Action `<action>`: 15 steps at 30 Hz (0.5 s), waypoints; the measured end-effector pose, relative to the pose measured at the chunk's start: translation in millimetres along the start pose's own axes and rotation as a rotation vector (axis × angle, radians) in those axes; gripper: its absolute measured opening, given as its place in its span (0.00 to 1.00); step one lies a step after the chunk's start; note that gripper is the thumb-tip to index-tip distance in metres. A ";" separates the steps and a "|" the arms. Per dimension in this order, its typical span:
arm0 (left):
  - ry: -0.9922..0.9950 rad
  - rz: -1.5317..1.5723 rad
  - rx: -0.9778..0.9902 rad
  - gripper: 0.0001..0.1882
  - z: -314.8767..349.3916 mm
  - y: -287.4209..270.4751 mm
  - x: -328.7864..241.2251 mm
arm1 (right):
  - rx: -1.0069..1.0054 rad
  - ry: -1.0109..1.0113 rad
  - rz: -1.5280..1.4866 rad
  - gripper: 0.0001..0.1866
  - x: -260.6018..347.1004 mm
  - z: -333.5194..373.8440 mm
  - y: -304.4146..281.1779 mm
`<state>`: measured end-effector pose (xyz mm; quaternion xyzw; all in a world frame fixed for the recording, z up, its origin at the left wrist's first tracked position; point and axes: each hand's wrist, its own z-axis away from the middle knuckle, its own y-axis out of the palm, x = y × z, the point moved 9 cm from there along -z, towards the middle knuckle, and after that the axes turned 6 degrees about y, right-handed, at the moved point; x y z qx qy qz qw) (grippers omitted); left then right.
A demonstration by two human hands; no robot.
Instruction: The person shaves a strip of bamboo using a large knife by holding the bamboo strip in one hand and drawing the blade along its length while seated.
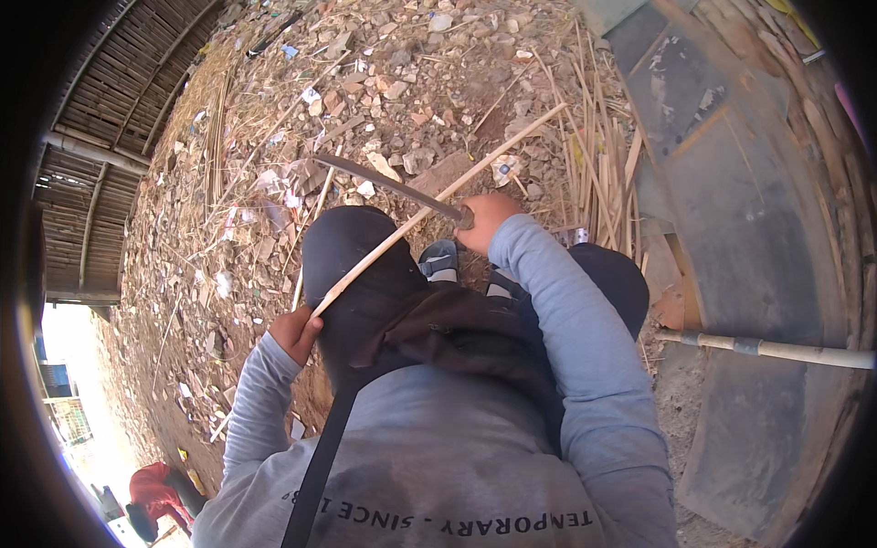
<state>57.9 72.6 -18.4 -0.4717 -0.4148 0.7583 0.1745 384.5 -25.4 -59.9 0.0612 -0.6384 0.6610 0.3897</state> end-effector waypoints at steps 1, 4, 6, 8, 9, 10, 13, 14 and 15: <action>-0.001 0.002 0.002 0.21 0.8 0.3 -0.8 | -0.028 -0.017 0.014 0.14 6.9 3.6 -1.6; -0.029 -0.013 0.020 0.22 0.5 0.7 -2.2 | 0.019 -0.047 0.087 0.15 18.2 10.9 0.2; -0.034 -0.009 0.024 0.23 -2.0 3.5 -1.6 | 0.031 0.043 0.038 0.15 -2.9 3.0 -3.8; -0.030 -0.033 0.027 0.23 -2.1 3.2 1.0 | 0.024 0.125 -0.005 0.15 -23.3 -3.8 -10.7; -0.028 -0.035 0.023 0.23 -1.2 2.1 0.5 | -0.004 0.116 0.017 0.15 -28.9 -6.1 -12.6; -0.026 -0.031 0.023 0.23 -1.0 3.2 1.4 | -0.027 0.110 0.040 0.15 -28.2 -6.5 -15.4; -0.043 0.000 0.021 0.23 2.0 2.9 3.7 | -0.068 0.059 0.060 0.15 -2.8 6.4 -10.1; -0.047 0.003 0.027 0.23 2.4 4.7 5.3 | -0.048 0.029 0.081 0.15 10.5 11.3 -8.9; -0.033 -0.001 0.027 0.23 1.3 5.2 5.5 | 0.003 0.028 0.126 0.16 15.1 12.6 -5.2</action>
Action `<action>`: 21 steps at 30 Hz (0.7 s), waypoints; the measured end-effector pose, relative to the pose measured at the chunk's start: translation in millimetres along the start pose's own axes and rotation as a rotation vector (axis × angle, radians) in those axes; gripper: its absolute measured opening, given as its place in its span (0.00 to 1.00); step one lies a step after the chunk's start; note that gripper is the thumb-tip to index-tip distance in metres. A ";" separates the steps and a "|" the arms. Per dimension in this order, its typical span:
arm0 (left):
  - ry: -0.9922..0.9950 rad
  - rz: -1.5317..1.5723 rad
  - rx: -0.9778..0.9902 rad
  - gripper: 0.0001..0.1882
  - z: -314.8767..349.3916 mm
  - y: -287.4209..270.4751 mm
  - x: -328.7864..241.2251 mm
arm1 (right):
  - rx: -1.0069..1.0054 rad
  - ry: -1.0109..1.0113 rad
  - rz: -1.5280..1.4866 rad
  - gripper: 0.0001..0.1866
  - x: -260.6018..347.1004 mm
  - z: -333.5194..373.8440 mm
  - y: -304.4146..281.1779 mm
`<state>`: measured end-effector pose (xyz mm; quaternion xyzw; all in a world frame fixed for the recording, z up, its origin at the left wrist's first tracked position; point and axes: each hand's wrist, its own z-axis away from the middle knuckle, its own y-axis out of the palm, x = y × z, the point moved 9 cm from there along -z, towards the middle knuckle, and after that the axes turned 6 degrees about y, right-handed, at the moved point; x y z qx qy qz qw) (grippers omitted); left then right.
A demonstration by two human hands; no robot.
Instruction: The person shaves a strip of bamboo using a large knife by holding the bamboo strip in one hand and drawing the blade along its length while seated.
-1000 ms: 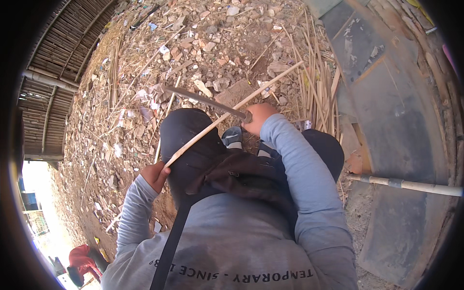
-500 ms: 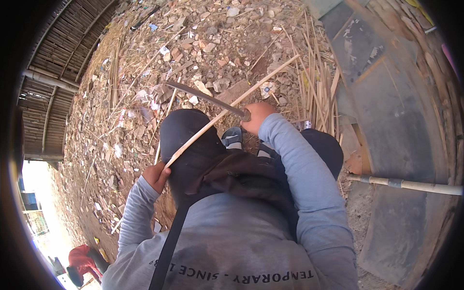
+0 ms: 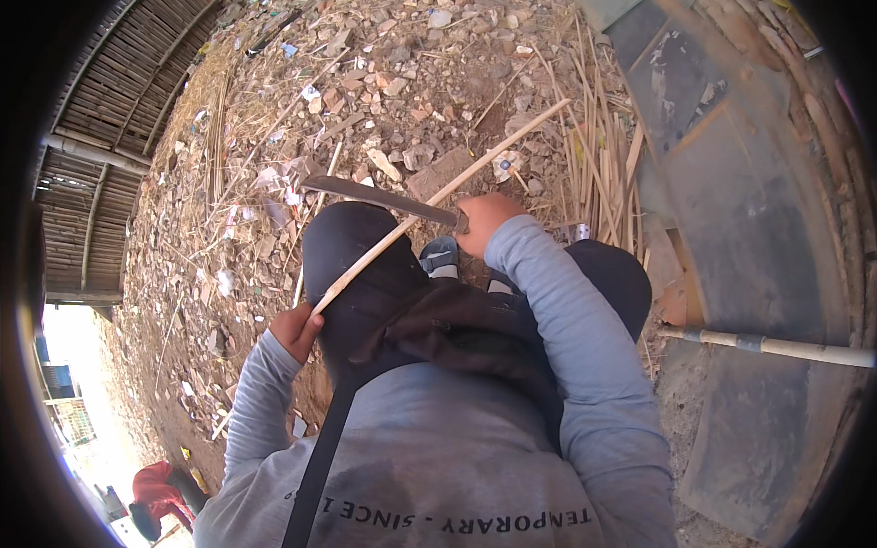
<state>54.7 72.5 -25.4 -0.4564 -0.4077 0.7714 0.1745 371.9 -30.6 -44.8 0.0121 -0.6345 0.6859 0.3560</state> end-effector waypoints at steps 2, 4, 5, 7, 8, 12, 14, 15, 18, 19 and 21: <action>0.011 -0.009 0.005 0.22 -1.0 -1.2 -2.3 | 0.059 0.066 -0.055 0.17 -17.2 -10.3 0.6; -0.030 0.033 0.045 0.22 -4.2 0.4 -1.1 | 0.022 0.153 -0.143 0.20 -56.6 -27.3 4.7; -0.024 0.032 0.040 0.22 -4.9 -0.7 -2.4 | 0.016 0.152 -0.140 0.20 -58.9 -27.5 2.4; -0.023 -0.007 0.032 0.25 -1.6 -0.4 -3.0 | -0.032 0.152 -0.100 0.22 -56.7 -24.1 -5.0; -0.025 0.012 0.029 0.25 0.4 -0.4 -2.0 | -0.009 0.147 -0.053 0.23 -51.3 -22.4 -5.0; -0.021 0.013 0.026 0.25 0.7 1.1 0.1 | 0.108 0.030 -0.004 0.22 -1.5 -3.3 8.0; -0.012 0.018 0.024 0.25 -2.1 0.8 -3.0 | 0.149 0.096 -0.025 0.22 -16.5 -10.2 6.9; -0.006 0.020 0.018 0.25 -1.5 -0.1 -4.8 | 0.191 0.158 -0.048 0.23 -29.5 -15.1 8.5; -0.033 -0.001 0.048 0.24 -2.9 -3.9 -10.7 | -0.056 0.201 -0.103 0.22 -80.0 -28.1 6.4; -0.051 0.013 0.064 0.24 -1.8 -2.4 -8.9 | -0.239 0.183 -0.104 0.21 -75.9 -25.3 -10.8; -0.035 0.016 0.052 0.24 -0.2 -4.6 -6.0 | -0.207 0.172 -0.089 0.21 -68.4 -25.7 -11.0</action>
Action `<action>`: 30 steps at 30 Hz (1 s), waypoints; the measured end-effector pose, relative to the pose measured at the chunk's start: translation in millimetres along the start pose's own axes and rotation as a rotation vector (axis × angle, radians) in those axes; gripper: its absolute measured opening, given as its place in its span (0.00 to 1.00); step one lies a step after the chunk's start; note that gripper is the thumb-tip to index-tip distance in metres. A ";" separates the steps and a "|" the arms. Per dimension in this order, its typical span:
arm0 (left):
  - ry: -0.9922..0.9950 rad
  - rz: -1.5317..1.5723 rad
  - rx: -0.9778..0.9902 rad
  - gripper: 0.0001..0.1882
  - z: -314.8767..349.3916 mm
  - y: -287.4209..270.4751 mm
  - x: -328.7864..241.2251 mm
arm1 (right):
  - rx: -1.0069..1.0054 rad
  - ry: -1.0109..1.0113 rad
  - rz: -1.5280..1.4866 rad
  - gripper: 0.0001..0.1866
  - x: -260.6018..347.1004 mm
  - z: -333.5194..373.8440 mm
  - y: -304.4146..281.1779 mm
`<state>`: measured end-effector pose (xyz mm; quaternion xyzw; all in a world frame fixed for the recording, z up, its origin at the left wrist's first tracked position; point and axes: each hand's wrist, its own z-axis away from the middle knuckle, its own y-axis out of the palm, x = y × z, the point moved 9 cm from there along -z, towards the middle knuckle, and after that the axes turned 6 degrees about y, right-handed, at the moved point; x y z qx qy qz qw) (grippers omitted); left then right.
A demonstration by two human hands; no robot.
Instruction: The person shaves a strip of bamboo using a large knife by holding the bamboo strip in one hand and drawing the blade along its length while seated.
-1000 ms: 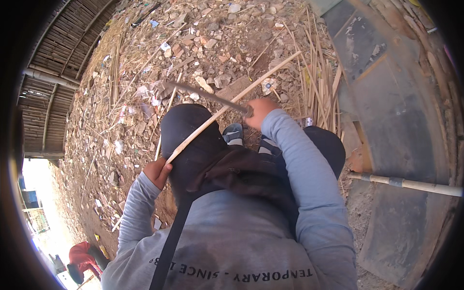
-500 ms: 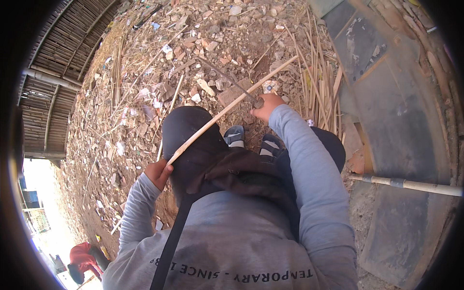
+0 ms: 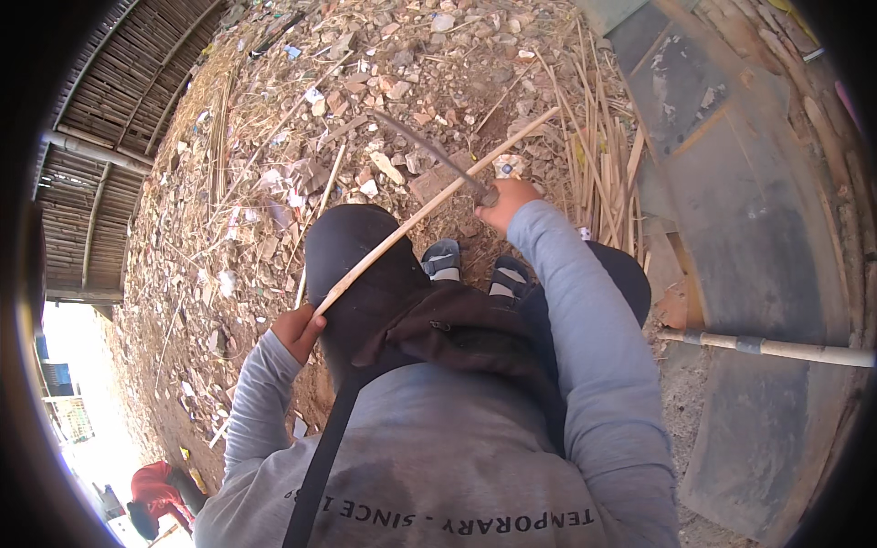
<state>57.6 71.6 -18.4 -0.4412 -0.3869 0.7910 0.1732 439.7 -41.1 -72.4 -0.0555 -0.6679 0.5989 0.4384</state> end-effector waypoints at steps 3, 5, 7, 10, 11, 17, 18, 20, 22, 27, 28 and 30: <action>0.003 0.025 -0.005 0.25 0.6 4.9 2.2 | 0.232 -0.101 0.005 0.20 38.7 25.4 22.1; -0.008 0.030 -0.006 0.25 0.4 4.5 2.1 | 0.288 -0.137 0.014 0.20 37.2 26.8 24.8; -0.024 0.062 0.016 0.24 -1.9 6.5 3.1 | 0.355 -0.098 -0.049 0.21 15.6 15.6 30.6; -0.025 0.069 0.023 0.24 -3.0 3.0 1.6 | 0.149 0.040 -0.158 0.21 -8.8 3.0 -0.4; -0.012 0.050 0.020 0.24 -2.5 3.9 4.5 | 0.016 0.006 -0.148 0.21 -12.8 -0.4 -1.7; -0.026 0.073 0.035 0.24 0.4 4.5 4.7 | 0.310 -0.196 0.017 0.19 43.7 27.5 23.4; -0.035 0.076 0.039 0.24 0.4 4.3 3.5 | 0.358 -0.234 0.005 0.19 49.2 32.0 27.1; -0.033 0.076 0.062 0.25 -3.4 2.7 -4.5 | 0.408 -0.163 0.010 0.20 23.4 16.2 24.6; -0.028 0.124 0.034 0.24 -2.2 2.4 -3.3 | 0.259 0.053 -0.118 0.21 -20.7 -6.9 17.7; -0.009 0.136 -0.019 0.22 1.5 1.2 2.3 | 0.256 -0.046 -0.038 0.19 17.8 11.2 17.8; -0.014 0.144 -0.013 0.22 2.5 3.5 2.1 | 0.265 -0.042 -0.033 0.19 26.4 18.2 20.0; -0.023 0.169 0.004 0.22 0.6 4.8 2.1 | 0.404 -0.190 0.093 0.20 55.7 37.0 28.8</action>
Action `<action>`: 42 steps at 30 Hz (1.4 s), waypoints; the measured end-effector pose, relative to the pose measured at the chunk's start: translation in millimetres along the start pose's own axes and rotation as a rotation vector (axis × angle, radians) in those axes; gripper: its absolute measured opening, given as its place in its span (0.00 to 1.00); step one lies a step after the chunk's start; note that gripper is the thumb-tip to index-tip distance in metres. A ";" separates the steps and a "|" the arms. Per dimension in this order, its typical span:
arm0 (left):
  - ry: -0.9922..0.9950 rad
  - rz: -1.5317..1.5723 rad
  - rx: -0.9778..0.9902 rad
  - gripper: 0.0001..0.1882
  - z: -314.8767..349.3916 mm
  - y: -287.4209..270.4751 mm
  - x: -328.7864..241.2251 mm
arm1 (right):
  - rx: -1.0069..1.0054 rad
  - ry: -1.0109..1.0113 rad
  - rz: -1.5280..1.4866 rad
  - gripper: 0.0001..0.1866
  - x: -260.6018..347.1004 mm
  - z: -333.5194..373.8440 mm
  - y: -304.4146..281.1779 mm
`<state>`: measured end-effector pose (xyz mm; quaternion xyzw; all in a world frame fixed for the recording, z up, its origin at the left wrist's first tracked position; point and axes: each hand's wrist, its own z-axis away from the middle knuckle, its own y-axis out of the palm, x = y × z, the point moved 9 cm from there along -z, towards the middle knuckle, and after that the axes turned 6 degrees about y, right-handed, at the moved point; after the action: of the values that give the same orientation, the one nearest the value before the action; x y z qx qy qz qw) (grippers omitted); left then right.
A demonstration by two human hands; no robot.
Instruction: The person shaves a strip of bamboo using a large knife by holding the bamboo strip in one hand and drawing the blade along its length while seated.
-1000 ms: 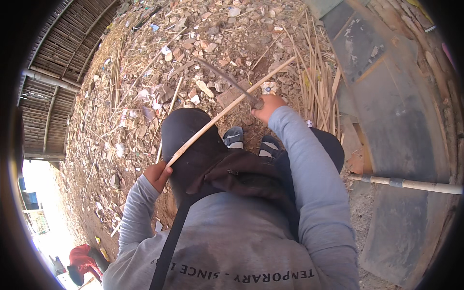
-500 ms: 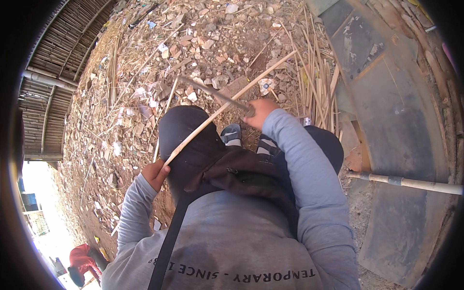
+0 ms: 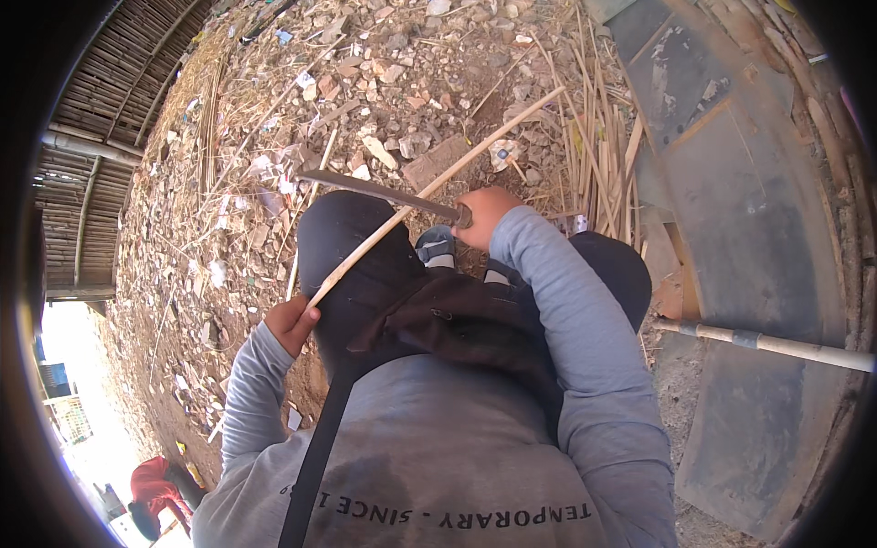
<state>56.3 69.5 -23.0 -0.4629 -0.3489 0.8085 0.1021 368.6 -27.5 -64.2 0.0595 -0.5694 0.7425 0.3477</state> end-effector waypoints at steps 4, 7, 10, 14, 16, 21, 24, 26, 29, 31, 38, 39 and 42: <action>-0.012 -0.037 0.046 0.23 -3.5 0.5 -2.1 | -0.109 0.171 -0.084 0.20 -55.2 -16.5 -16.7; -0.027 -0.026 0.050 0.23 -0.8 0.9 -1.0 | -0.273 0.205 -0.059 0.23 -65.1 -17.2 -28.4; -0.039 -0.026 0.059 0.23 0.2 0.6 1.7 | -0.232 0.208 -0.053 0.23 -41.3 -6.5 -27.4; -0.050 0.017 0.063 0.24 -2.0 1.9 7.4 | -0.161 -0.028 -0.049 0.17 1.7 9.0 -13.2; -0.036 0.058 0.076 0.24 -2.2 3.0 2.6 | -0.062 -0.038 -0.098 0.18 -5.5 4.9 -11.4; -0.036 -0.030 0.034 0.23 -1.0 1.7 1.7 | -0.268 0.113 -0.147 0.20 -56.1 -17.5 -19.4; -0.058 -0.105 0.059 0.23 -1.8 -1.7 -6.8 | -0.123 0.133 -0.050 0.21 -40.9 -16.4 -8.0; -0.026 -0.122 0.042 0.22 -3.0 -4.2 -4.8 | -0.099 0.074 0.012 0.19 -16.8 -3.7 -5.5; 0.002 -0.091 0.040 0.22 -5.1 -4.0 -3.2 | 0.014 0.059 -0.020 0.18 -6.6 1.9 -4.7; 0.002 -0.044 0.060 0.23 -4.9 -0.8 -1.6 | -0.070 0.084 -0.078 0.19 -30.2 -8.1 -13.2; 0.005 -0.100 0.027 0.22 -1.8 -2.2 -0.7 | -0.164 0.101 -0.059 0.18 -19.2 -0.4 -17.1; -0.002 -0.077 0.032 0.22 -1.7 -2.6 -1.4 | -0.117 0.050 -0.027 0.18 -6.2 3.3 -13.1; 0.018 -0.023 0.032 0.22 -3.3 0.6 -2.3 | -0.069 0.062 -0.083 0.19 -24.3 -5.5 -9.1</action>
<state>60.3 69.5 -22.9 -0.4643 -0.3403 0.8085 0.1220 393.9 -32.5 -70.5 0.0481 -0.5806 0.7089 0.3975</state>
